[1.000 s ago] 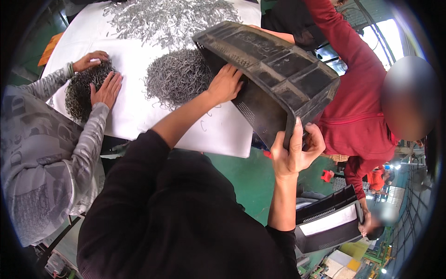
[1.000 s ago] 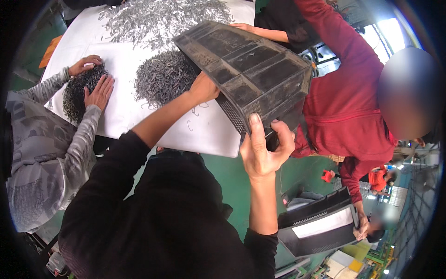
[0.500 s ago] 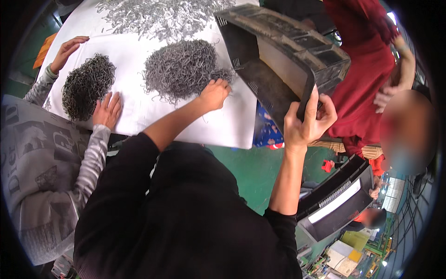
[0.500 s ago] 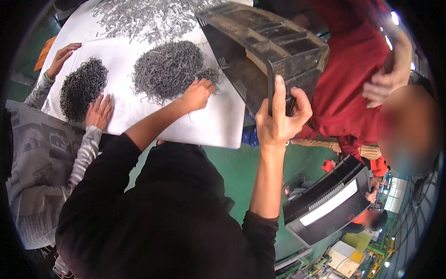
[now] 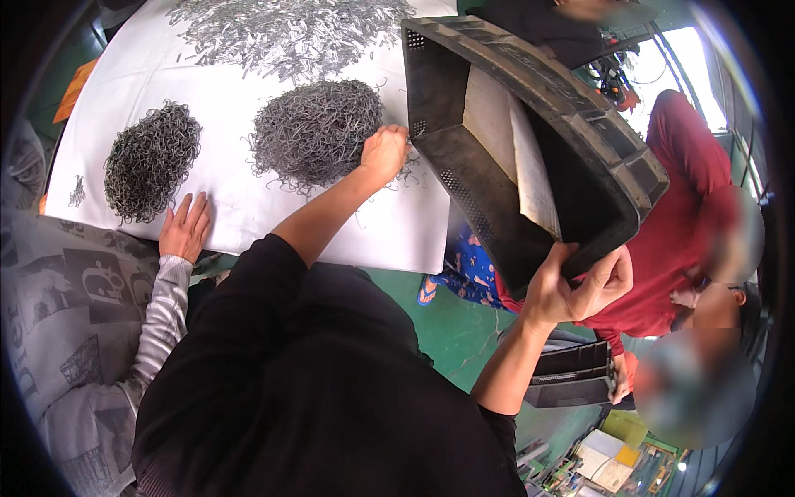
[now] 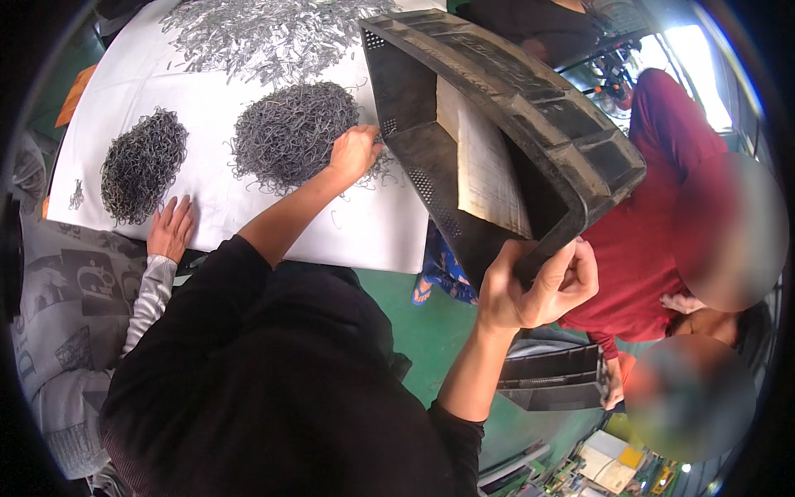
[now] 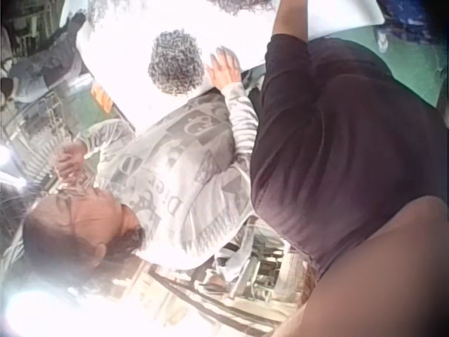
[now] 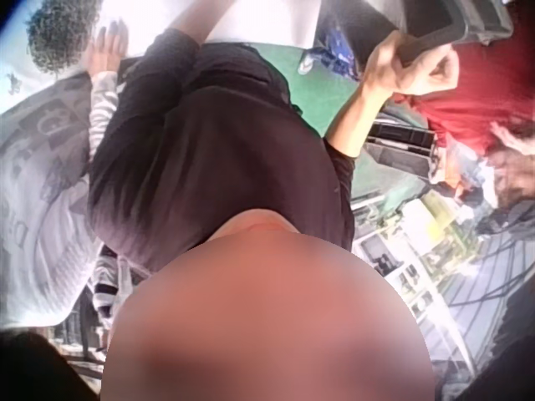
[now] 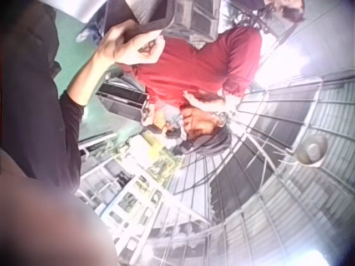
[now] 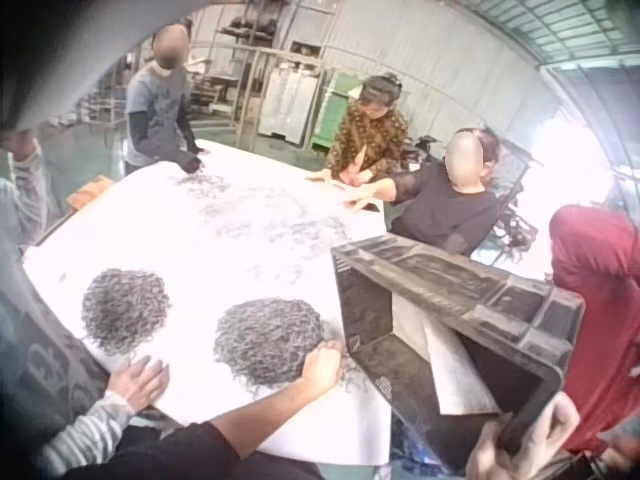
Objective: The person gathers small metal wire pieces from a table, places them into a black tray, and carries the tray to a machine. They then pour the contents onto a table and continue sorting the wires by hand.
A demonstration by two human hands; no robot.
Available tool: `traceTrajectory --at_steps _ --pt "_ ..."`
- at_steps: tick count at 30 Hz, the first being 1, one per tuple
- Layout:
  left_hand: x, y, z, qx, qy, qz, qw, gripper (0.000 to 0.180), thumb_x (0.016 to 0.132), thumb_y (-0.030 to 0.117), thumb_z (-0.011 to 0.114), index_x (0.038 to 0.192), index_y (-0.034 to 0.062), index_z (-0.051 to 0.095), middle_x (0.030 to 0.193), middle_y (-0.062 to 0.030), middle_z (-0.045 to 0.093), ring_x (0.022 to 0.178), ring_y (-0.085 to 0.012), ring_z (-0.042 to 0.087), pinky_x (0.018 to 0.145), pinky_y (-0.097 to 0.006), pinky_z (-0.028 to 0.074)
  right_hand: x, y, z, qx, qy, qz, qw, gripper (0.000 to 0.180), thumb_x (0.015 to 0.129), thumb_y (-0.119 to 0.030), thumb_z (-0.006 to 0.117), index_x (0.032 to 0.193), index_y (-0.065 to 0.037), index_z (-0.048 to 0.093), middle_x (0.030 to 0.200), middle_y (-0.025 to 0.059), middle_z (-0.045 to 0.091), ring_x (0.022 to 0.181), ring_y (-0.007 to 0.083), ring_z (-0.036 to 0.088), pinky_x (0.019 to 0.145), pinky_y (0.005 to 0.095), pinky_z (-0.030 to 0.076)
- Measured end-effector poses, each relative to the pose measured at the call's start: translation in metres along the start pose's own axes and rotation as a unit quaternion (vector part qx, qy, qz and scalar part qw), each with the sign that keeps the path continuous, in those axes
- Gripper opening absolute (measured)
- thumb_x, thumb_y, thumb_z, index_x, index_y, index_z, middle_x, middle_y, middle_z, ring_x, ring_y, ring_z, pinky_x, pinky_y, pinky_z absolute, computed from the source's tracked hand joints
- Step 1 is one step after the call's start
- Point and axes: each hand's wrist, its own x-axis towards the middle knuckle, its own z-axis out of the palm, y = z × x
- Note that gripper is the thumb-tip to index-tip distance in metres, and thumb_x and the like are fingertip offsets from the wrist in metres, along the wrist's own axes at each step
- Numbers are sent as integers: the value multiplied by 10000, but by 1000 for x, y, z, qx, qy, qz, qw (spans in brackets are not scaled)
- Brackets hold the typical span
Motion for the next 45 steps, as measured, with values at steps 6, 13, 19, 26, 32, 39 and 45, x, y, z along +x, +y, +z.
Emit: traceTrajectory --at_steps 6,13,19,26,32,39,45 --pt "6 -3 -3 168 -58 118 977 126 805 146 591 912 80 601 917 -71 620 881 -262 607 746 -416 489 10 13 1 -36 -24 25 999 648 582 179 592 1204 -5 594 1067 175 495 862 278 545 720 342 472" --pt "16 -27 -19 238 -33 287 927 102 791 152 589 883 111 580 871 -21 549 852 -199 567 707 -382 434 20 67 43 -4 -114 192 975 679 585 71 622 1248 -68 576 1012 153 523 946 289 535 871 374 430" --pt "4 -42 -13 173 -58 265 947 135 769 90 557 899 120 571 900 -16 542 886 -199 555 725 -381 438 7 109 85 24 -174 328 928 692 580 10 652 1261 -90 576 994 136 510 947 277 541 883 351 430" --pt "10 -29 1 38 -12 37 999 51 839 96 530 880 77 552 875 -81 546 876 -298 571 740 -442 464 -3 105 99 72 -145 244 956 657 593 68 617 1230 -92 603 999 124 523 940 257 531 866 351 431" --pt "9 -9 6 -12 38 -47 998 108 849 154 552 894 55 558 904 -119 604 851 -340 587 728 -461 475 10 120 104 48 -135 263 954 636 608 72 616 1227 -73 600 987 122 528 932 249 537 859 343 433" --pt "-8 -3 8 -135 53 -209 967 459 823 156 610 1225 52 414 1068 -140 631 771 -304 640 761 -419 493 3 118 108 137 -81 238 958 604 649 107 615 1238 -19 572 1028 96 496 900 170 526 630 239 460" --pt "3 -5 15 -166 94 -262 946 680 755 119 651 1355 14 347 1041 -170 662 769 -240 669 747 -366 516 10 128 109 147 -87 211 963 599 648 99 618 1235 -16 567 1069 101 504 872 150 523 609 231 429"
